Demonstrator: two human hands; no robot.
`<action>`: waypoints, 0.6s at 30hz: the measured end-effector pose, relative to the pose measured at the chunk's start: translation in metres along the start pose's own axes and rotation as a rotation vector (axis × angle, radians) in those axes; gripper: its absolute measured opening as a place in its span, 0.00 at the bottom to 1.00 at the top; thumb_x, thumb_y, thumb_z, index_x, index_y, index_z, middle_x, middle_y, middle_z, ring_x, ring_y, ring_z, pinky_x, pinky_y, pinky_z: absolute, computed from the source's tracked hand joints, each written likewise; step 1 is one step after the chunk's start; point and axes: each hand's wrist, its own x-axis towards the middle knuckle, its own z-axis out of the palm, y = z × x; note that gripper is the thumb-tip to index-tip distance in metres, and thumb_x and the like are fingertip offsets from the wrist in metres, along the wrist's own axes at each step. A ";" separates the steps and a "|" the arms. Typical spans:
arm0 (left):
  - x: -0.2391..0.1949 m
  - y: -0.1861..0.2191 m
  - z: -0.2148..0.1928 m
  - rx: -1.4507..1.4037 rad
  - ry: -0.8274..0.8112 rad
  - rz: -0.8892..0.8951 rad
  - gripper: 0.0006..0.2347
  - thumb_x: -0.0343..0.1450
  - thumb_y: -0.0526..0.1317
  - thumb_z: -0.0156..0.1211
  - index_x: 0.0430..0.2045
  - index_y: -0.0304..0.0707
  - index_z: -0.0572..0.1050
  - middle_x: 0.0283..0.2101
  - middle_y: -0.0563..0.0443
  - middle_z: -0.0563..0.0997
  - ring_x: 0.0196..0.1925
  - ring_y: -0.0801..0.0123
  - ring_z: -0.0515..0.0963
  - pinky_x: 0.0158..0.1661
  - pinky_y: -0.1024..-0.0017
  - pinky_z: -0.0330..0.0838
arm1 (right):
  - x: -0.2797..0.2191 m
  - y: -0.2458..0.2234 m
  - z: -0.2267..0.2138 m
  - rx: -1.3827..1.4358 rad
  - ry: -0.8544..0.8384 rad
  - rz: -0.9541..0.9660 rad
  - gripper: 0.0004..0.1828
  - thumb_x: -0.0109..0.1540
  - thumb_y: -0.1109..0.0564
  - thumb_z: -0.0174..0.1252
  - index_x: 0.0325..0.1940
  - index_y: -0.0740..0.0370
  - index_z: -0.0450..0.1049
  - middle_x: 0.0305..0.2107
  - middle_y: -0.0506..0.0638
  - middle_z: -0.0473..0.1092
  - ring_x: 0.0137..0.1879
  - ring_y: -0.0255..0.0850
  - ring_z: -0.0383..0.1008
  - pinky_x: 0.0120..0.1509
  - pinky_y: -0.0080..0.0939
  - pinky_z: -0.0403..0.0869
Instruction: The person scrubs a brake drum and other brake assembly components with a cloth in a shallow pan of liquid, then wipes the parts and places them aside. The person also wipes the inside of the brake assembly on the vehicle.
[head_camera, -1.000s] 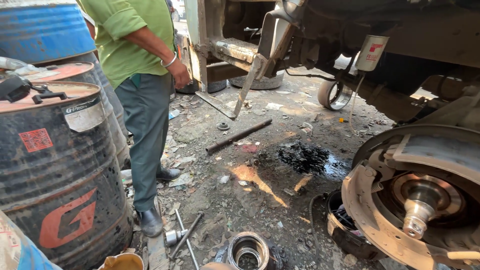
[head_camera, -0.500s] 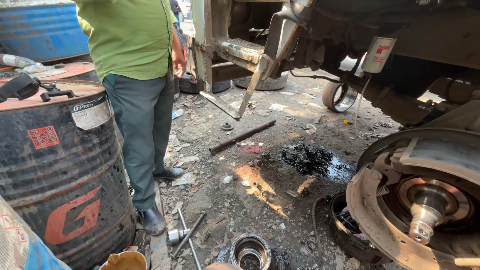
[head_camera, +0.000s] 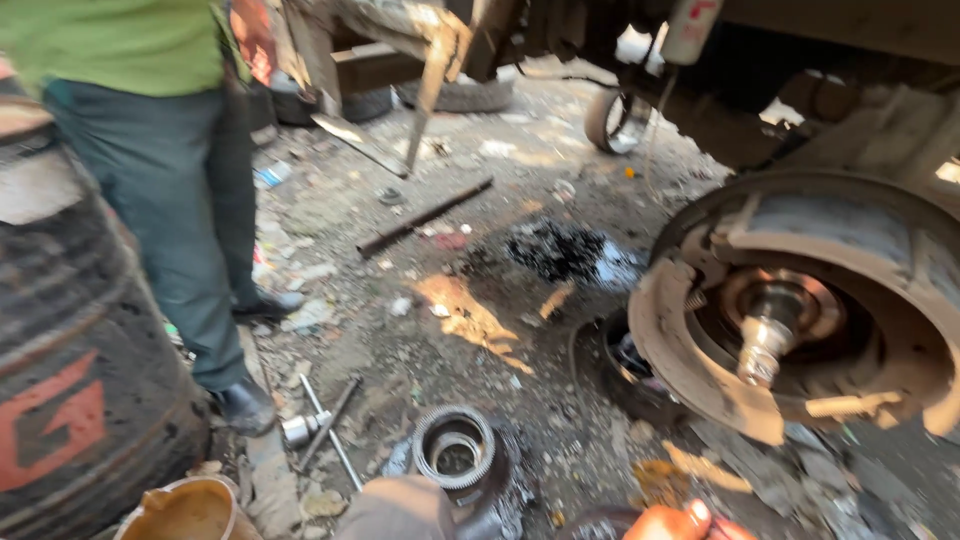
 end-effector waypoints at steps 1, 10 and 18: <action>0.001 -0.002 0.001 -0.015 0.009 0.000 0.33 0.78 0.67 0.40 0.30 0.32 0.79 0.33 0.42 0.82 0.37 0.65 0.81 0.40 0.59 0.74 | -0.010 0.001 -0.006 -0.002 0.013 -0.068 0.15 0.55 0.59 0.58 0.43 0.68 0.77 0.49 0.61 0.73 0.57 0.56 0.74 0.67 0.51 0.71; -0.028 0.050 -0.011 0.159 0.045 0.200 0.33 0.77 0.67 0.37 0.29 0.32 0.79 0.31 0.39 0.83 0.36 0.60 0.82 0.41 0.60 0.74 | -0.007 -0.051 -0.052 -0.090 0.040 -0.175 0.13 0.60 0.61 0.59 0.47 0.68 0.78 0.51 0.61 0.73 0.60 0.57 0.73 0.66 0.53 0.71; -0.069 0.078 -0.012 0.031 -0.042 0.205 0.29 0.75 0.62 0.48 0.30 0.28 0.81 0.31 0.45 0.83 0.35 0.70 0.78 0.39 0.65 0.75 | 0.002 -0.033 -0.069 0.368 0.146 0.270 0.10 0.66 0.62 0.52 0.46 0.68 0.77 0.39 0.51 0.76 0.46 0.42 0.75 0.53 0.39 0.74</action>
